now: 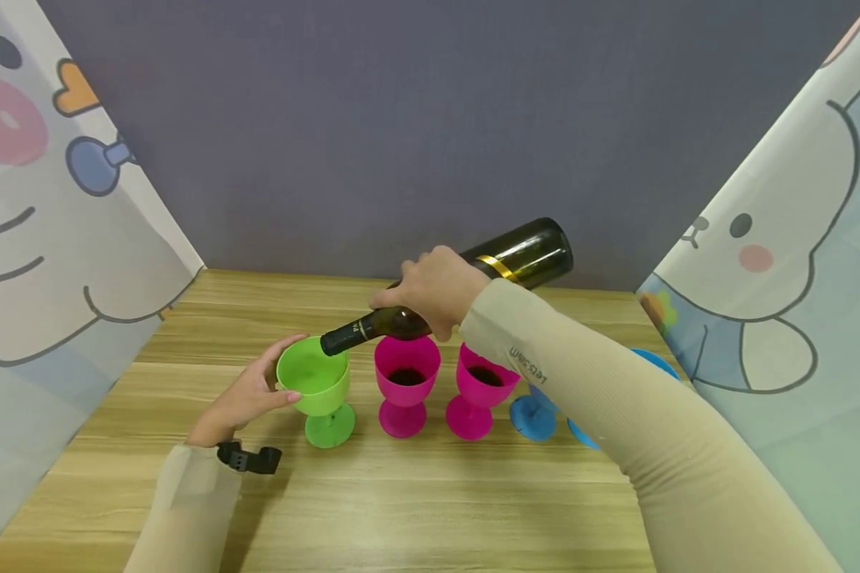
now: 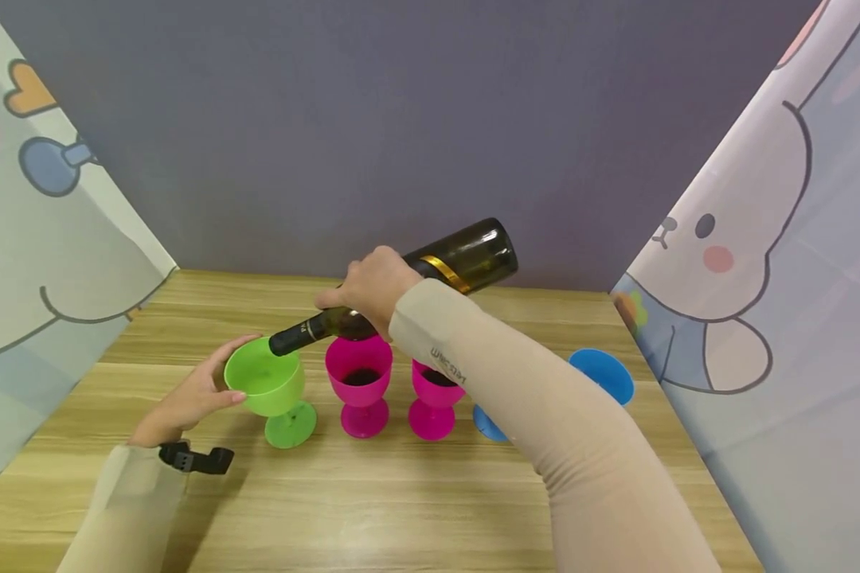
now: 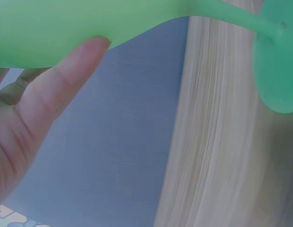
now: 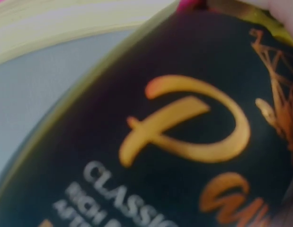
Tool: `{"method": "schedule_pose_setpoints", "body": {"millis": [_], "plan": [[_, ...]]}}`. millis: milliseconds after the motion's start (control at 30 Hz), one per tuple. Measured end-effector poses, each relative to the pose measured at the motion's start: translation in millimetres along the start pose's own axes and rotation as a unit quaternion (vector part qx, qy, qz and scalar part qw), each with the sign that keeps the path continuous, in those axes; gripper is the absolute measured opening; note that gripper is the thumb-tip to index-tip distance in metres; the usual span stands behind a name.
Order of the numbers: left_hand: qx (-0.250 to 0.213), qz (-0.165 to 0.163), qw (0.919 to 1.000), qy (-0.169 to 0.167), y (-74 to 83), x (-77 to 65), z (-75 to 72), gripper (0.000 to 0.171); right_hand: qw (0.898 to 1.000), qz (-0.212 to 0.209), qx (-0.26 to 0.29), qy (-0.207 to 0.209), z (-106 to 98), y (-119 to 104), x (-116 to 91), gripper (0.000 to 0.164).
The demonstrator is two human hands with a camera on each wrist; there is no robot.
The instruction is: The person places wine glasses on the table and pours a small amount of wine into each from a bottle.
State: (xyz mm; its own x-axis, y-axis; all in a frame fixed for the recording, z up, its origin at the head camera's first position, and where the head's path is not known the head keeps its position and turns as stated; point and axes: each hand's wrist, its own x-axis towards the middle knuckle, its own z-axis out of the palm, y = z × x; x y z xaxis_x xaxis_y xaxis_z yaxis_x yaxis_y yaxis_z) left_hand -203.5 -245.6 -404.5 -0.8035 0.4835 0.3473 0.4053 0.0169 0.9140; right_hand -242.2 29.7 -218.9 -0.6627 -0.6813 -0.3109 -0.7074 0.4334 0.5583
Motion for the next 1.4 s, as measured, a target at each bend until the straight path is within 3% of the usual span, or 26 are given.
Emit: {"method": "schedule_pose_setpoints", "body": {"millis": [433, 633, 900, 1100, 1300, 1400], "plan": [[-0.02, 0.019, 0.9996, -0.001, 0.6, -0.1, 3.5, 0.07, 0.998, -0.009, -0.057, 0.04, 0.2, -3.8, -2.1, 0.091], [-0.019, 0.022, 0.9996, 0.003, -0.5, -0.7, 4.4, 0.07, 0.989, 0.003, -0.105, 0.105, 7.9, -6.8, -8.1, 0.083], [-0.027, 0.032, 0.9991, 0.005, -1.2, -1.6, 4.0, 0.069, 0.956, 0.009, -0.187, 0.228, 27.2, -9.0, -13.2, 0.066], [-0.034, 0.028, 0.999, 0.01, -2.1, -2.1, 4.0, 0.068, 0.928, 0.022, -0.206, 0.31, 36.0, -8.4, -11.2, 0.052], [-0.039, 0.02, 0.9989, 0.016, -3.2, -2.6, 5.1, 0.067, 0.896, 0.032, -0.229, 0.38, 40.7, -7.9, -8.3, 0.049], [-0.041, 0.019, 0.9988, 0.017, -4.4, -1.8, 5.2, 0.066, 0.887, 0.032, -0.238, 0.394, 41.2, -7.2, -7.2, 0.049]]}}
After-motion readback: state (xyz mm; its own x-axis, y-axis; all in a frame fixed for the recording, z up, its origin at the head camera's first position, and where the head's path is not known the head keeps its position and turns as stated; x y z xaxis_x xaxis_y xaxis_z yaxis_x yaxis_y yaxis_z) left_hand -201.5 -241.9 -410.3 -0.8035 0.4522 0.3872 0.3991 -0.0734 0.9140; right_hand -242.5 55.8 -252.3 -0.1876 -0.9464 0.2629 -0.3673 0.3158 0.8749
